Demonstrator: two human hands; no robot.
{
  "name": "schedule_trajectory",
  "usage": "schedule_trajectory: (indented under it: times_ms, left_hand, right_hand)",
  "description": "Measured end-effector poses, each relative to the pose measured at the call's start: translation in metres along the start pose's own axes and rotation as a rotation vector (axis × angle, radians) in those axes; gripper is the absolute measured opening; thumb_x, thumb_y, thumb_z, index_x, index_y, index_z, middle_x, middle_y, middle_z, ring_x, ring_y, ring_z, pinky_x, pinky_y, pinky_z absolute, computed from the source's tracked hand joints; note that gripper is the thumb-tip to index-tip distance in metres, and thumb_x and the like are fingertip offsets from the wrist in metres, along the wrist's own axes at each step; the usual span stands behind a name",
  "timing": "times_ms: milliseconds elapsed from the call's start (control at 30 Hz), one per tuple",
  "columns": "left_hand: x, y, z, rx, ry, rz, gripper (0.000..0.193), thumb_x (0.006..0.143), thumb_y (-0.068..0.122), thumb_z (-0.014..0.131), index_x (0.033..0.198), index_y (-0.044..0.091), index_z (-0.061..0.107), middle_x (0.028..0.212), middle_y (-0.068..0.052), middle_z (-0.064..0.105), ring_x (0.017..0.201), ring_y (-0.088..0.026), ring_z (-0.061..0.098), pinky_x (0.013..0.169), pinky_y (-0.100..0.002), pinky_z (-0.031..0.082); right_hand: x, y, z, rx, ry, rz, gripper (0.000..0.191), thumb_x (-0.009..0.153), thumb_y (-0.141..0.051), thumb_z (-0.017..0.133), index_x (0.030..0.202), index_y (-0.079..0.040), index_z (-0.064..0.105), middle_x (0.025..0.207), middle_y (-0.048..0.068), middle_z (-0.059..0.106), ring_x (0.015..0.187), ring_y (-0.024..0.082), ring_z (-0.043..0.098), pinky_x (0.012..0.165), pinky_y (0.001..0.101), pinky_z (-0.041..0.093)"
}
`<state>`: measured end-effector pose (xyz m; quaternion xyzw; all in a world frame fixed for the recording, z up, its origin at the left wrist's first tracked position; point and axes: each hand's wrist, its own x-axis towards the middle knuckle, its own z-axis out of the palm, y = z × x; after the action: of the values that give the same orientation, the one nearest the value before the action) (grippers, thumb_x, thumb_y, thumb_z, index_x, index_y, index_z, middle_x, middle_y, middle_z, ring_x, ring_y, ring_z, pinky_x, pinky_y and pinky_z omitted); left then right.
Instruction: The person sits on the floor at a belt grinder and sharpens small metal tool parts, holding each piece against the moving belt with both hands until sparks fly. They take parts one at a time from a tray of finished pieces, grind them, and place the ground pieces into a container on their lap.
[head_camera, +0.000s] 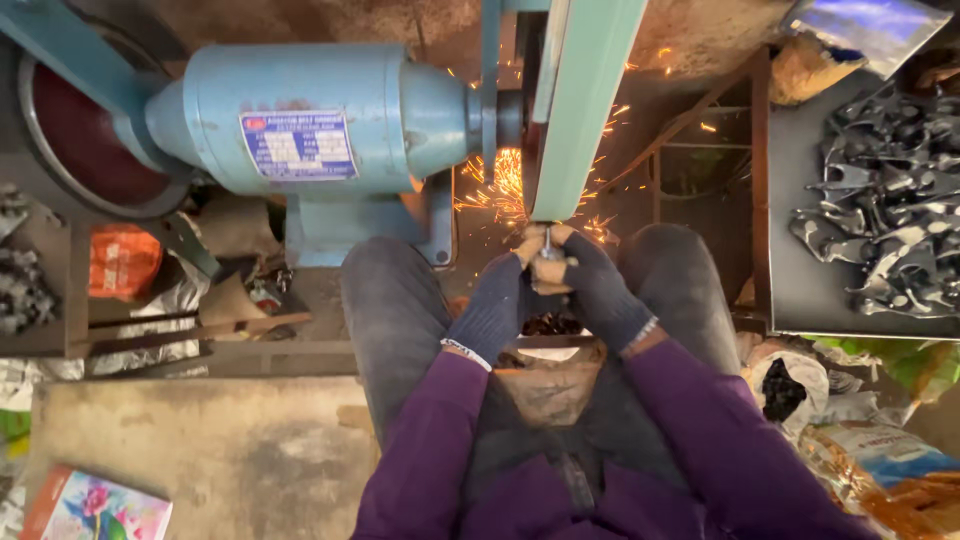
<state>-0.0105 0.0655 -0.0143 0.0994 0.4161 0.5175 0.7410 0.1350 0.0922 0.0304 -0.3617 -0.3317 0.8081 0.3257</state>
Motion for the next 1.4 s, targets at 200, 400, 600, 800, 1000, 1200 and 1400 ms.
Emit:
schedule_trajectory:
  times_ms: [200, 400, 600, 800, 1000, 1200, 1400]
  left_hand:
    - [-0.010, -0.010, 0.009, 0.527, 0.191, 0.484, 0.016, 0.097, 0.015, 0.069, 0.104, 0.001, 0.072, 0.089, -0.005, 0.074, 0.079, -0.011, 0.067, 0.072, -0.027, 0.055]
    - [-0.001, -0.008, 0.007, 1.000, 0.401, 0.581, 0.018, 0.095, 0.016, 0.074, 0.107, 0.003, 0.074, 0.093, -0.009, 0.075, 0.084, -0.017, 0.070, 0.077, -0.033, 0.052]
    - [-0.014, -0.010, 0.007, 0.627, 0.074, 0.418, 0.025, 0.097, 0.018, 0.072, 0.114, -0.001, 0.070, 0.100, -0.008, 0.073, 0.091, -0.015, 0.066, 0.079, -0.030, 0.052]
    - [-0.024, -0.009, 0.044, 1.181, 0.058, 0.179, 0.045, 0.089, 0.028, 0.076, 0.121, 0.000, 0.063, 0.107, -0.012, 0.075, 0.100, -0.020, 0.072, 0.086, -0.032, 0.054]
    - [-0.015, -0.021, 0.050, 1.070, 0.005, 0.137, 0.042, 0.091, 0.029, 0.071, 0.121, 0.001, 0.064, 0.110, -0.011, 0.076, 0.103, -0.019, 0.073, 0.089, -0.033, 0.055]
    - [-0.004, -0.036, 0.039, 0.561, -0.063, 0.440, 0.023, 0.107, 0.017, 0.058, 0.123, 0.001, 0.062, 0.117, -0.010, 0.068, 0.110, -0.020, 0.063, 0.097, -0.033, 0.051]
    - [-0.034, -0.024, 0.009, 0.668, 0.211, 0.466, 0.023, 0.107, 0.012, 0.059, 0.124, -0.002, 0.065, 0.117, -0.013, 0.066, 0.100, -0.020, 0.054, 0.086, -0.033, 0.044]
  right_hand:
    - [-0.008, 0.014, -0.009, -0.445, 0.339, -0.253, 0.025, 0.098, -0.010, 0.069, 0.120, 0.002, 0.071, 0.110, 0.007, 0.073, 0.101, 0.015, 0.068, 0.090, 0.0313, 0.055]
    - [0.006, 0.019, -0.008, -0.198, 0.337, -0.221, 0.018, 0.092, -0.010, 0.069, 0.108, -0.001, 0.072, 0.104, 0.004, 0.073, 0.096, 0.013, 0.070, 0.083, 0.0316, 0.060]
    - [-0.014, -0.023, -0.035, -0.863, 0.248, -0.148, 0.024, 0.093, -0.018, 0.074, 0.115, -0.009, 0.072, 0.103, 0.005, 0.076, 0.096, 0.013, 0.071, 0.088, 0.0289, 0.055]
    - [-0.079, -0.101, -0.180, -1.717, 0.938, -0.547, 0.035, 0.085, -0.011, 0.069, 0.119, -0.005, 0.069, 0.106, 0.020, 0.068, 0.099, 0.040, 0.063, 0.086, 0.0517, 0.049]
    - [-0.080, -0.120, -0.216, -1.765, 0.834, -0.492, 0.022, 0.089, -0.010, 0.068, 0.110, -0.008, 0.071, 0.100, 0.017, 0.070, 0.097, 0.038, 0.067, 0.084, 0.0477, 0.051]
    - [-0.073, -0.097, -0.073, -1.355, 0.325, -0.653, 0.023, 0.088, -0.022, 0.068, 0.108, -0.017, 0.077, 0.104, 0.007, 0.080, 0.093, 0.023, 0.075, 0.079, 0.0332, 0.057]
    - [-0.047, -0.013, -0.022, -0.978, 0.303, -0.289, 0.034, 0.091, -0.034, 0.076, 0.102, -0.003, 0.073, 0.092, 0.012, 0.075, 0.085, 0.023, 0.071, 0.073, 0.0350, 0.054]
